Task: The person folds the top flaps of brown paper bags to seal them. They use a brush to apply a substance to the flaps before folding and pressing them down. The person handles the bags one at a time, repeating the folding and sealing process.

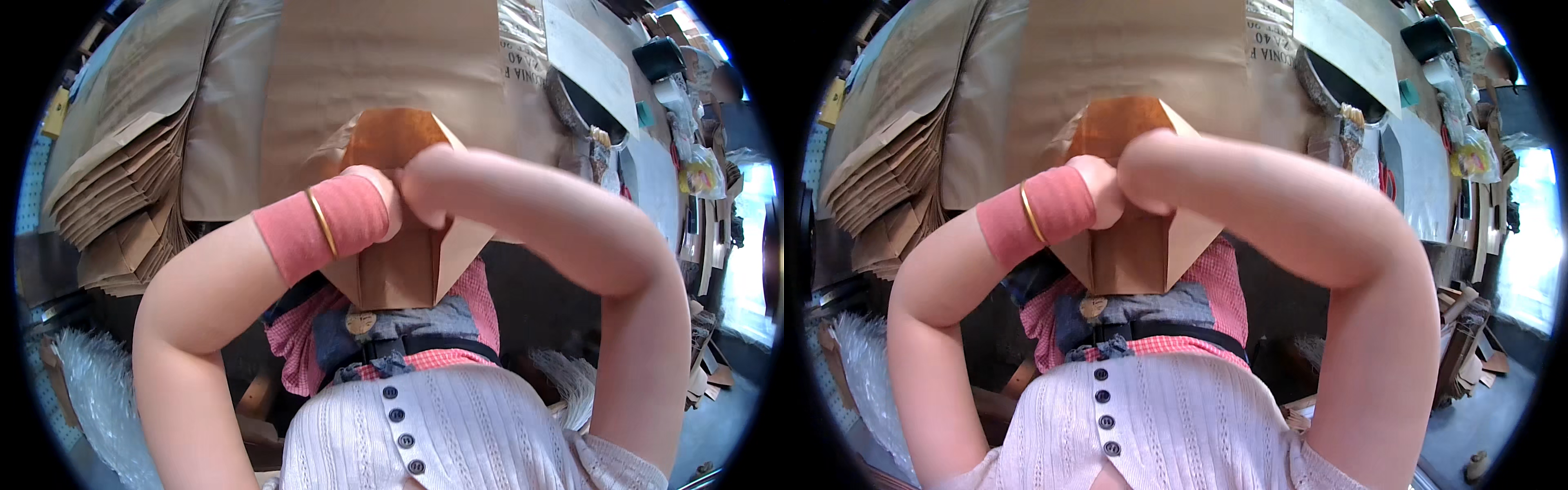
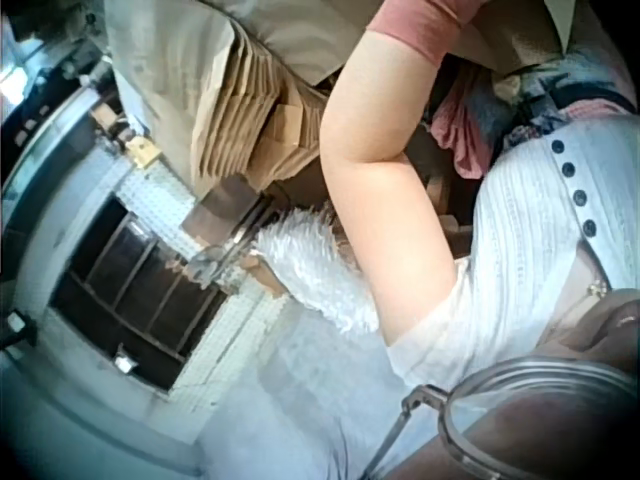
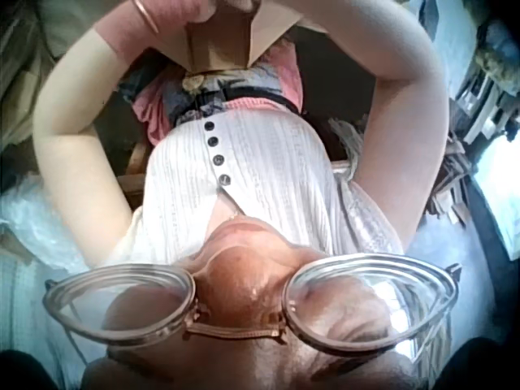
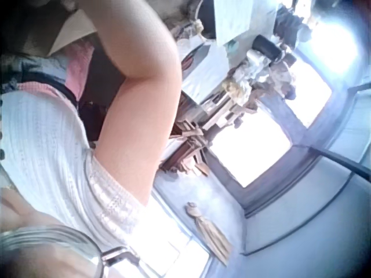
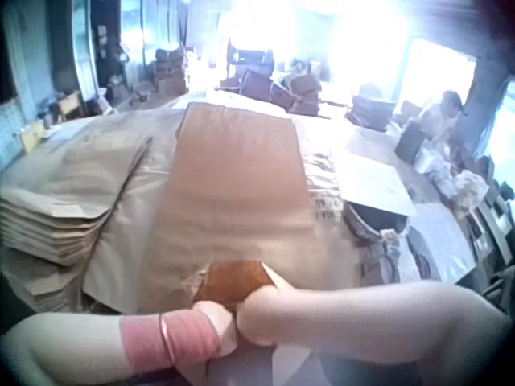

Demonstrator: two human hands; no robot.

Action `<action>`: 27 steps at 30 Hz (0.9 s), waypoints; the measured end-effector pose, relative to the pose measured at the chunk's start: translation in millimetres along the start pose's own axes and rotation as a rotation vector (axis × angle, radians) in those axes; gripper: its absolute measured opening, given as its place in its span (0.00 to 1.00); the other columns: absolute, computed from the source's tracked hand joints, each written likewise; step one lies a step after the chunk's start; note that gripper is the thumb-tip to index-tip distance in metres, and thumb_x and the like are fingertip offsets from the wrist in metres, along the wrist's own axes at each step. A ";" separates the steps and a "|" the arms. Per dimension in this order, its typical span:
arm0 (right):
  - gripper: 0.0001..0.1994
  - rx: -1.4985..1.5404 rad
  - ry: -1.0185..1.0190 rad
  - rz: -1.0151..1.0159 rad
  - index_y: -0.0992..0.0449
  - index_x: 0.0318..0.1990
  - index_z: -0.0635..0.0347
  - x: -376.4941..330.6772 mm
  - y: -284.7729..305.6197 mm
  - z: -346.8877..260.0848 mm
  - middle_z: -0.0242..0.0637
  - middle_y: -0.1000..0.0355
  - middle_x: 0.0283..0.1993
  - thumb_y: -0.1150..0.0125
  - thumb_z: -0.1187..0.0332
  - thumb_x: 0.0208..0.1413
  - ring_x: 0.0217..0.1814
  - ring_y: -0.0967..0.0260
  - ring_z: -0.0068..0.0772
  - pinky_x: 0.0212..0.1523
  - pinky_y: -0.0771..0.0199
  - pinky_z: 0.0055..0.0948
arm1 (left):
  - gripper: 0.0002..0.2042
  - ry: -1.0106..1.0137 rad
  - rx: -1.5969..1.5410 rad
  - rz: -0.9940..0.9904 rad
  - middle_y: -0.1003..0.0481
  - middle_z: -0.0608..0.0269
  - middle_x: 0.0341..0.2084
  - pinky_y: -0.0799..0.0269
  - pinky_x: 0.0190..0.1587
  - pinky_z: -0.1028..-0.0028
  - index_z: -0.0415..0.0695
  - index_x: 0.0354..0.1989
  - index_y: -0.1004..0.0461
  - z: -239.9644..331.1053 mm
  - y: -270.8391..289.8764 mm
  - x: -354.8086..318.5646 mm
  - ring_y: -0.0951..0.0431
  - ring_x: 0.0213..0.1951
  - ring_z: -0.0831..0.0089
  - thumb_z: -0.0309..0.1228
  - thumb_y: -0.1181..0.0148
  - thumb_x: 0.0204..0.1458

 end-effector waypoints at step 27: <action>0.09 0.592 -0.134 0.731 0.25 0.28 0.64 -17.3 -48.1 96.5 0.49 0.28 0.29 0.35 0.67 0.48 0.31 0.29 0.54 0.35 0.30 0.43 | 0.20 0.071 -0.533 0.448 0.27 0.47 0.41 0.30 0.49 0.63 0.36 0.43 0.26 -77.6 -2.2 -33.8 0.26 0.45 0.49 0.27 0.34 0.38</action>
Point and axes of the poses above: each hand's wrist, its own x-axis towards the middle knuckle, its own y-axis out of the back of the hand, z = x × y, the point moved 6 cm from there along x, towards the middle knuckle
